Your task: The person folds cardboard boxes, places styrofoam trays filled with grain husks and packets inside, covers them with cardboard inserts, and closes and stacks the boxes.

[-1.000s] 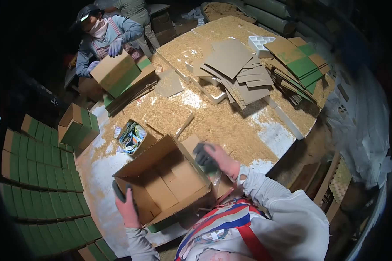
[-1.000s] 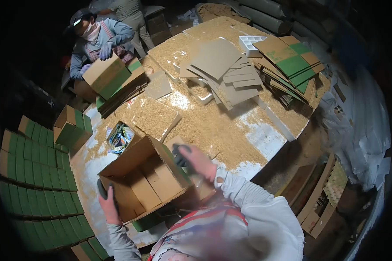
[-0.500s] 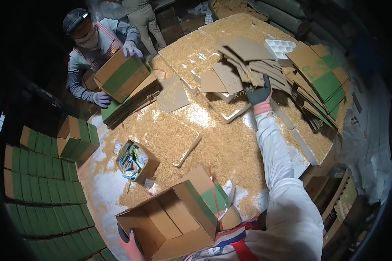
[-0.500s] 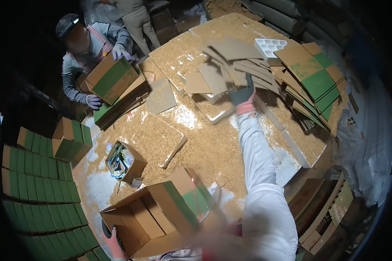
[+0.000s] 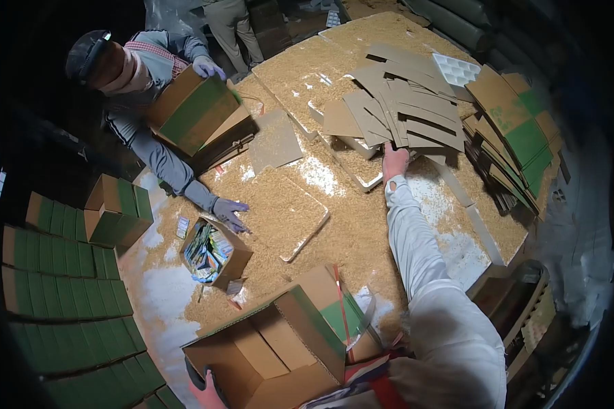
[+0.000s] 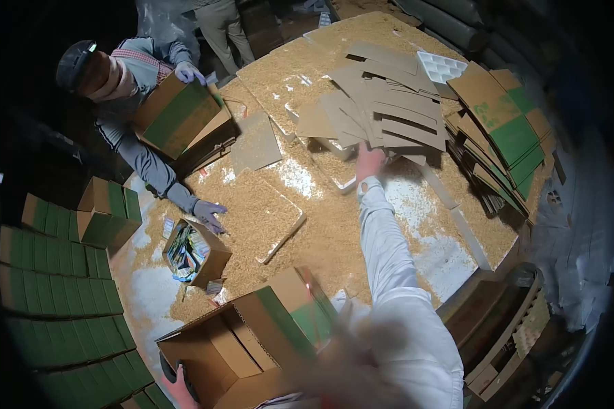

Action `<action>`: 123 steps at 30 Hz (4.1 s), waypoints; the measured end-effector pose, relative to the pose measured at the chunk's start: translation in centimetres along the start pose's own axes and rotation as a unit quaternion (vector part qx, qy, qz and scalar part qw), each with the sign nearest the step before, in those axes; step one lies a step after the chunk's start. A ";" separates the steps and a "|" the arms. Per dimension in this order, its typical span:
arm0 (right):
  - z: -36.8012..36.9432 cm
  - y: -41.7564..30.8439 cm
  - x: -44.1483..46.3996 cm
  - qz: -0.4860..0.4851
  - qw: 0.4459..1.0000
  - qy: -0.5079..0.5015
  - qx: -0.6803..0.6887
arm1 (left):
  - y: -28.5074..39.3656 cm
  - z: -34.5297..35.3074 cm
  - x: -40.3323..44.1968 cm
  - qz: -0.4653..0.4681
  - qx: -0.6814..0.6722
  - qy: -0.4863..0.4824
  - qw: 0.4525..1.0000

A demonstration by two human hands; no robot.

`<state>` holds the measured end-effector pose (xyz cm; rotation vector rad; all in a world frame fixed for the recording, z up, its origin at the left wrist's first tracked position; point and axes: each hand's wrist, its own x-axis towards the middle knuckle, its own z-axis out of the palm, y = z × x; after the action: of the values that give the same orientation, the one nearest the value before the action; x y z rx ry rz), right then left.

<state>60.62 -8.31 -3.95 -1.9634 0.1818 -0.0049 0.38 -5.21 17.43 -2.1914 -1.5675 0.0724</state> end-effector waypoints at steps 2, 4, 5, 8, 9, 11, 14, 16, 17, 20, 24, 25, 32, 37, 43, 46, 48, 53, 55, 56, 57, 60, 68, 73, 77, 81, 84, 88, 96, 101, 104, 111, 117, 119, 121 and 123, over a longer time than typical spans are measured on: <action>4.9 5.1 4.0 -0.072 0.993 0.087 -0.033 | -0.5 0.7 -0.2 -0.023 -0.042 -0.012 0.999; 7.1 7.5 6.3 -0.096 0.983 0.137 -0.074 | -1.0 1.9 -0.6 -0.060 -0.098 -0.035 0.993; 7.7 7.5 6.7 -0.081 0.982 0.143 -0.094 | -1.2 2.7 -0.7 -0.081 -0.128 -0.043 0.988; 5.6 3.3 3.5 -0.038 0.987 0.093 -0.122 | -2.3 5.1 -1.3 -0.149 -0.218 -0.062 0.963; 4.8 1.3 2.8 0.011 0.994 0.078 -0.074 | -2.8 6.2 -1.7 -0.172 -0.250 -0.067 0.951; 6.0 0.8 3.1 -0.058 0.968 0.221 -0.103 | -4.1 9.1 -2.3 -0.217 -0.321 -0.065 0.919; 7.8 4.0 8.6 -0.037 0.994 -0.024 -0.098 | -7.3 15.2 -4.0 -0.259 -0.413 -0.030 0.873; 9.2 6.4 11.8 -0.033 0.991 -0.101 -0.077 | -5.3 9.8 -3.0 -0.341 -0.405 -0.173 0.831; 9.1 5.6 11.4 -0.025 0.991 -0.108 -0.073 | -4.4 8.0 -2.7 -0.378 -0.398 -0.244 0.799; 8.1 1.3 8.3 -0.048 0.995 -0.051 -0.069 | -7.3 15.7 -6.2 -0.450 -0.671 -0.128 0.576; 6.8 -2.2 6.3 -0.122 0.987 -0.040 -0.101 | -4.6 11.9 -4.5 -0.274 -0.558 -0.061 0.781; 5.9 -2.5 5.6 -0.154 0.981 -0.047 -0.107 | -4.2 12.4 -3.6 -0.296 -0.548 -0.042 0.781; -10.3 -4.9 -12.6 -0.478 0.830 -0.269 -0.106 | 1.5 2.8 -0.5 -0.265 -0.688 -0.087 0.670; -17.4 -13.8 -23.7 -0.477 0.768 -0.428 0.000 | 1.2 5.2 0.6 -0.174 -0.662 -0.120 0.719; -18.8 -15.5 -34.0 -0.155 0.749 -0.612 0.202 | 3.9 8.4 3.4 0.065 -0.766 0.051 0.637; -20.8 -13.9 -35.9 -0.346 0.712 -0.606 0.071 | 3.6 9.3 3.4 0.062 -0.803 0.030 0.592; -23.2 -14.8 -35.4 -0.539 0.654 -0.530 -0.022 | 2.5 9.1 3.8 0.052 -0.827 -0.011 0.559; -22.8 -16.0 -34.2 -0.069 0.772 -0.620 0.126 | 1.1 7.2 5.7 -0.090 -0.817 -0.182 0.540; -22.4 -13.8 -33.9 -0.210 0.804 -0.555 0.043 | 1.3 5.9 5.4 -0.092 -0.808 -0.186 0.551; -22.3 -13.1 -35.0 -0.264 0.809 -0.521 0.056 | 1.4 6.1 5.2 -0.100 -0.807 -0.195 0.548; -21.9 -11.8 -34.6 -0.209 0.813 -0.541 0.057 | 1.8 7.3 5.0 -0.073 -0.814 -0.157 0.554; -21.1 -11.3 -33.7 -0.292 0.761 -0.551 -0.179 | 2.0 6.2 3.9 -0.022 -0.766 -0.094 0.635; -19.8 -12.5 -38.1 -0.638 0.411 -0.314 -0.570 | 3.3 2.3 1.6 -0.003 -0.697 -0.106 0.710; -16.1 -14.6 -41.9 -0.685 0.276 -0.610 -0.288 | 4.1 1.8 2.0 0.049 -0.643 -0.039 0.764; -14.4 -21.1 -37.9 -0.596 0.327 -0.692 -0.243 | 1.5 10.3 9.0 -0.163 -0.825 -0.198 0.503; -8.0 -24.3 -30.9 -0.278 0.667 -0.685 -0.093 | 2.2 24.3 21.3 -0.180 -0.435 -0.082 0.878; -0.2 -17.6 -20.4 -0.448 0.743 -0.462 -0.183 | 4.6 34.2 25.7 -0.132 -0.351 -0.029 0.927; 1.0 -10.9 -12.4 -0.582 0.713 -0.210 -0.329 | 6.9 39.1 25.4 -0.036 -0.246 -0.066 0.966; 0.4 -7.7 -1.2 -0.540 0.587 -0.043 -0.602 | 6.1 36.5 24.2 -0.058 -0.390 0.022 0.919; -3.2 -13.1 -7.1 -0.680 0.598 -0.030 -0.424 | 6.7 36.3 24.2 -0.069 -0.336 -0.068 0.937; -6.9 -17.4 -12.7 -0.715 0.609 -0.073 -0.334 | 6.1 34.8 24.5 -0.076 -0.320 -0.126 0.936; -12.3 -13.2 -11.1 -0.384 0.908 -0.164 -0.024 | 6.6 35.0 23.8 -0.075 -0.243 -0.097 0.962; -13.6 -13.4 -17.2 -0.229 0.935 -0.251 0.097 | 5.1 35.5 24.5 -0.123 -0.330 -0.140 0.926; -14.6 -12.9 -17.7 -0.193 0.942 -0.269 0.064 | 3.4 33.3 24.6 -0.110 -0.316 -0.174 0.926; -15.3 -11.5 -17.1 -0.193 0.939 -0.278 0.064 | 1.6 31.4 24.6 -0.093 -0.304 -0.181 0.931; -16.0 -10.5 -17.1 -0.231 0.926 -0.290 0.077 | -0.1 27.7 24.4 -0.108 -0.314 -0.149 0.931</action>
<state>43.62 -16.73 13.30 -1.7284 -0.6523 0.2439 0.87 25.89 -2.34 -2.5399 -2.2379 -0.2042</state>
